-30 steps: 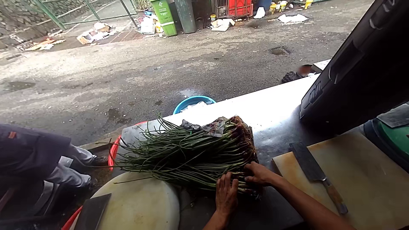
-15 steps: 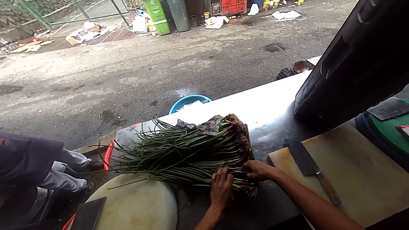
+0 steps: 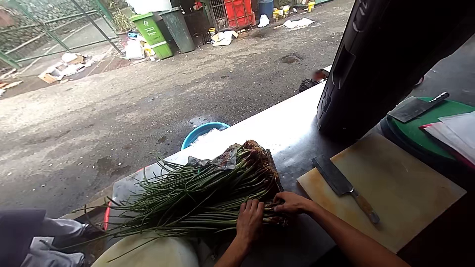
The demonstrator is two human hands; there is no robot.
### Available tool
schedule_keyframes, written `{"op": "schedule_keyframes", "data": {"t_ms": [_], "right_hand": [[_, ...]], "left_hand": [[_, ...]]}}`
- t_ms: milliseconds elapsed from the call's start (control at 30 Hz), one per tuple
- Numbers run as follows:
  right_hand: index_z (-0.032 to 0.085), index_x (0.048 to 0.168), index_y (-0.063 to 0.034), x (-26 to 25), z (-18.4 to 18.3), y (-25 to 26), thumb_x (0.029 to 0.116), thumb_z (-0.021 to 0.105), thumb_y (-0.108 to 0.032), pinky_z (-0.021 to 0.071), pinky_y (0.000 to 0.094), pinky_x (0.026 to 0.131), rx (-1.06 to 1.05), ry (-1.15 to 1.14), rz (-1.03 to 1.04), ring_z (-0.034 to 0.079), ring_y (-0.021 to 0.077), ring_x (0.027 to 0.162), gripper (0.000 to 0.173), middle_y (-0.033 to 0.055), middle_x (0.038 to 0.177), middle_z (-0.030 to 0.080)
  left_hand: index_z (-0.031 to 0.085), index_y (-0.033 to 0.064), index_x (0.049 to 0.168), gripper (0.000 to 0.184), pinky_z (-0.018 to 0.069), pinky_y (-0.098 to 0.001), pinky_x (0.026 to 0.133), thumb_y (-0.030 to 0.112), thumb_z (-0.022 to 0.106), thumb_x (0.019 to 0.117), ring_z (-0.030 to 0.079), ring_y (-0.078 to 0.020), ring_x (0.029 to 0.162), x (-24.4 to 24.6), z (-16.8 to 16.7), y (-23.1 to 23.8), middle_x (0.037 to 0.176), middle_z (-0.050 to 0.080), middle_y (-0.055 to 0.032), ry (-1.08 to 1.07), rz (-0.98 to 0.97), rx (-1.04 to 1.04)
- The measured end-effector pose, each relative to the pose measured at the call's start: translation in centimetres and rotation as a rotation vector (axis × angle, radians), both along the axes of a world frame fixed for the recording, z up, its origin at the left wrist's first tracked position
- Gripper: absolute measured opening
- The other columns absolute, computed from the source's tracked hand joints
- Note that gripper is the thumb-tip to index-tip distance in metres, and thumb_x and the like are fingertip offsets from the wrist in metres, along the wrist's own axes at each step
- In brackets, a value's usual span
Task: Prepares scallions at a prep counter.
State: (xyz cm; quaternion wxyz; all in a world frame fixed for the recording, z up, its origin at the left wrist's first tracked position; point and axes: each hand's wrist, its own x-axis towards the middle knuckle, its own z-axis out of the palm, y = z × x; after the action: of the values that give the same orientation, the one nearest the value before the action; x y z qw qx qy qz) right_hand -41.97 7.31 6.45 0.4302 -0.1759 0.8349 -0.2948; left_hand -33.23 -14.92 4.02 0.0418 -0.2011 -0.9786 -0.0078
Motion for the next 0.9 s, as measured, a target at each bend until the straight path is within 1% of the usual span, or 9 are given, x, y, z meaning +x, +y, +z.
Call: {"op": "schedule_keyframes", "data": {"t_ms": [133,233,400,500,567,633,733,833,900], "right_hand": [[0.062,0.129,-0.008,1.5,0.7,0.1,0.0974,0.064,-0.04,0.0515,0.0565,0.097,-0.09,-0.008,-0.044,0.066,0.0319,0.111,0.045,0.018,0.119,0.067],[0.062,0.13,-0.0066,1.8,1.7,0.1,0.0992,0.062,-0.037,0.0504,0.056,0.099,-0.12,-0.028,-0.059,0.065,0.032,0.112,0.044,0.019,0.12,0.067],[0.067,0.126,-0.0073,1.4,2.9,1.0,0.1054,0.051,-0.041,0.0532,0.0507,0.095,-0.364,-0.107,-0.207,0.067,0.0247,0.108,0.043,0.0148,0.119,0.069],[0.067,0.128,-0.0084,1.2,4.0,1.5,0.1095,0.041,-0.038,0.0574,0.0444,0.091,-0.543,-0.048,-0.429,0.068,0.02,0.105,0.043,0.0112,0.119,0.07],[0.069,0.127,-0.0104,1.0,4.1,1.0,0.1083,0.046,-0.024,0.0555,0.0418,0.098,-0.519,0.192,-0.546,0.069,0.017,0.109,0.033,0.0073,0.121,0.071],[0.07,0.127,-0.0128,1.5,3.7,0.2,0.1042,0.049,-0.016,0.0539,0.0445,0.1,-0.458,0.417,-0.578,0.067,0.0182,0.113,0.031,0.006,0.125,0.07],[0.071,0.123,-0.0125,2.9,2.8,-0.7,0.1013,0.049,-0.016,0.0505,0.0434,0.108,-0.325,0.621,-0.516,0.063,0.0205,0.123,0.032,0.0067,0.126,0.07],[0.072,0.107,-0.0087,6.1,1.1,-0.9,0.0996,0.053,-0.025,0.0564,0.047,0.092,-0.181,0.716,-0.384,0.068,0.0278,0.108,0.026,0.0113,0.106,0.072],[0.068,0.105,-0.006,8.3,-0.1,-0.7,0.0968,0.059,-0.028,0.0566,0.0527,0.084,-0.116,0.689,-0.262,0.068,0.0346,0.1,0.025,0.0165,0.1,0.069]], "left_hand": [[0.067,0.0213,0.113,0.053,0.0495,-0.0448,0.091,0.012,0.078,0.0627,0.067,-0.0181,0.102,0.9,-0.5,-0.2,0.108,0.072,0.0048,0.092,-0.026,0.034],[0.066,0.023,0.128,0.067,0.0475,-0.0462,0.093,0.013,0.078,0.0629,0.067,-0.017,0.097,0.6,0.0,-0.1,0.099,0.073,0.006,0.059,-0.018,0.032],[0.072,0.024,0.097,0.031,0.0486,-0.0474,0.092,0.03,0.076,0.0663,0.068,-0.0158,0.09,-1.4,1.8,-1.5,0.088,0.072,0.0072,-0.065,-0.118,0.054],[0.071,0.0191,0.101,0.037,0.048,-0.0472,0.098,0.039,0.076,0.0706,0.07,-0.016,0.09,-3.0,4.6,-2.6,0.09,0.074,0.0036,-0.227,-0.097,0.109],[0.07,0.0168,0.108,0.044,0.0501,-0.0493,0.098,0.044,0.077,0.0746,0.071,-0.0192,0.092,-4.8,6.7,-3.5,0.093,0.075,-0.0002,-0.4,-0.071,0.169],[0.069,0.0148,0.11,0.05,0.0571,-0.052,0.087,0.046,0.08,0.073,0.071,-0.0214,0.091,-6.7,8.2,-4.6,0.094,0.073,-0.0032,-0.565,-0.072,0.279],[0.069,0.0126,0.111,0.05,0.0593,-0.0437,0.084,0.036,0.083,0.0691,0.07,-0.0138,0.09,-9.9,9.8,-6.1,0.096,0.072,-0.0006,-0.697,-0.087,0.46],[0.07,0.0125,0.107,0.045,0.0585,-0.0387,0.083,0.033,0.082,0.0687,0.068,-0.01,0.087,-11.5,10.7,-6.6,0.093,0.071,0.0013,-0.714,-0.05,0.501],[0.07,0.0136,0.106,0.044,0.0586,-0.0379,0.08,0.033,0.081,0.0686,0.068,-0.0094,0.085,-11.9,10.6,-6.4,0.091,0.071,0.0022,-0.741,-0.041,0.497]]}}
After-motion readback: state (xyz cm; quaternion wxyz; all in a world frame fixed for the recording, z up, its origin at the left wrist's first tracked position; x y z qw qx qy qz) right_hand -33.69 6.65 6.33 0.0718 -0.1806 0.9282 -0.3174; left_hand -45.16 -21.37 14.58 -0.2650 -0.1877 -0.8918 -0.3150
